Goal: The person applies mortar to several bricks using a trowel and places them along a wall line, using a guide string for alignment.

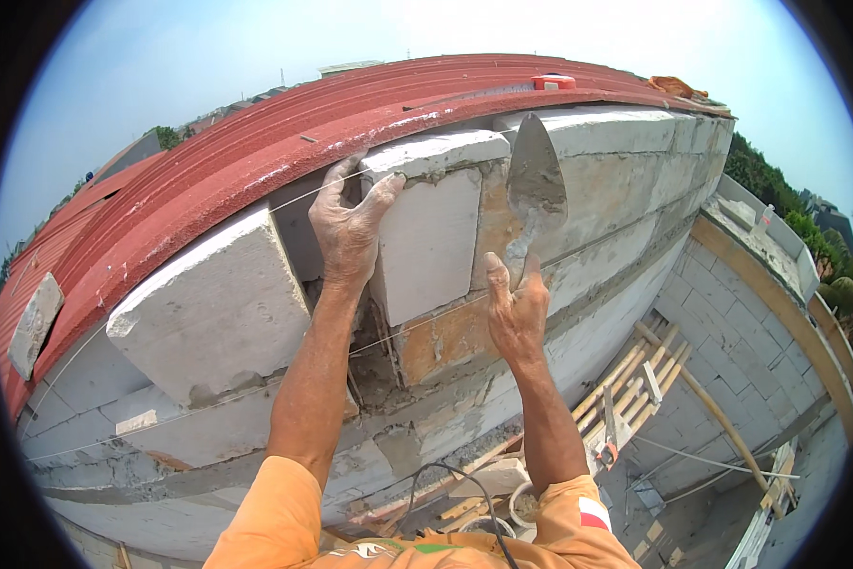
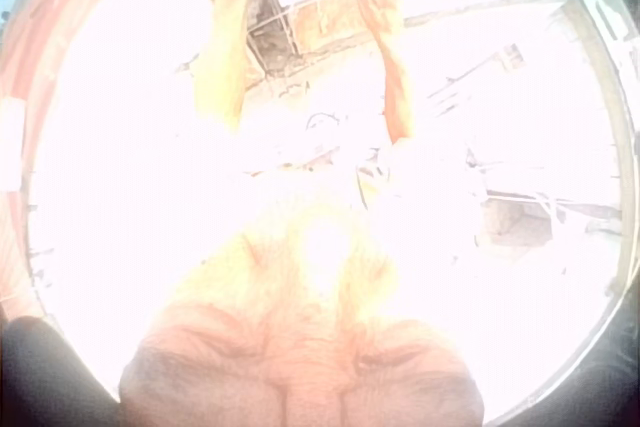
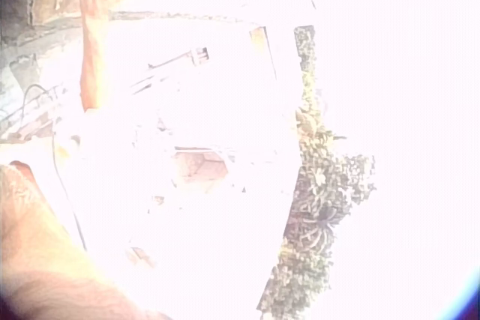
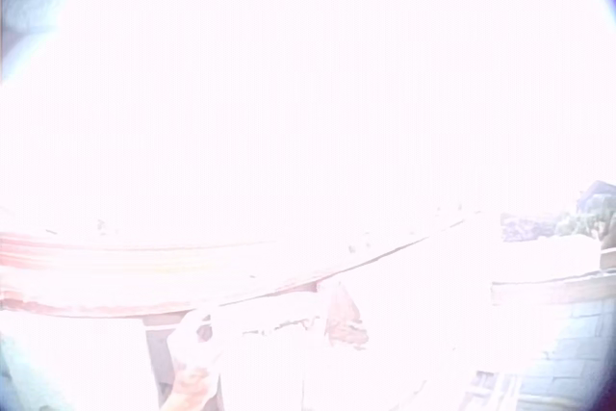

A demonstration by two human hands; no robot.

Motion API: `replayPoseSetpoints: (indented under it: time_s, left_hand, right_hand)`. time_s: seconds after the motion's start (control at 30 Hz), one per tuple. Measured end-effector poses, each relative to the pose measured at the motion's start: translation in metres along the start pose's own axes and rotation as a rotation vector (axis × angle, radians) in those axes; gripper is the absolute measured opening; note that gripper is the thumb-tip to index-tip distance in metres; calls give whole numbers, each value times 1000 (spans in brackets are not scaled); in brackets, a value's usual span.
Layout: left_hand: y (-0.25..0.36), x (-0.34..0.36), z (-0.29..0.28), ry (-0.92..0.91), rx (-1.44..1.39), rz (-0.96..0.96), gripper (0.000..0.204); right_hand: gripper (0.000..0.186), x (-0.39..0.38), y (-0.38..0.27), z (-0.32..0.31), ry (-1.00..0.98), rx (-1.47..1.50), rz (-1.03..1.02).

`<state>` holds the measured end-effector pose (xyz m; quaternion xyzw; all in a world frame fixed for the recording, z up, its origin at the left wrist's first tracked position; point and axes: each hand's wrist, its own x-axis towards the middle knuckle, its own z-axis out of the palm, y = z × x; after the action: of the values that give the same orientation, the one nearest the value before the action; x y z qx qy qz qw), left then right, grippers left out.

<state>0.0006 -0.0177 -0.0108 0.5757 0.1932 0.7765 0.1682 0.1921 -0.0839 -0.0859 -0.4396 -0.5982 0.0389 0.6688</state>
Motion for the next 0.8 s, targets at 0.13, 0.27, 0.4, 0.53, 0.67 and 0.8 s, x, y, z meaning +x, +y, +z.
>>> replayPoseSetpoints:
  time_s: [0.13,0.27,0.4,0.53,0.67,0.8]
  left_hand:
    - [-3,-1,4,4,0,2,53]
    - [7,0,3,0,-11,-44,56]
    - [10,1,-1,-25,-26,-110,62]
    - [7,2,3,-17,60,-29,60]
    - [21,-1,1,-38,-37,-136,62]
    - [17,2,-1,-22,-47,-95,66]
  right_hand:
    - [59,5,7,-3,-110,-95,81]
    - [62,3,-6,-8,-119,-54,159]
    - [62,0,-9,-4,-48,-63,139]
    - [60,-2,1,0,5,-101,0]
    - [59,-5,-4,1,-36,-42,133]
    - [55,-8,-15,7,-42,-67,79]
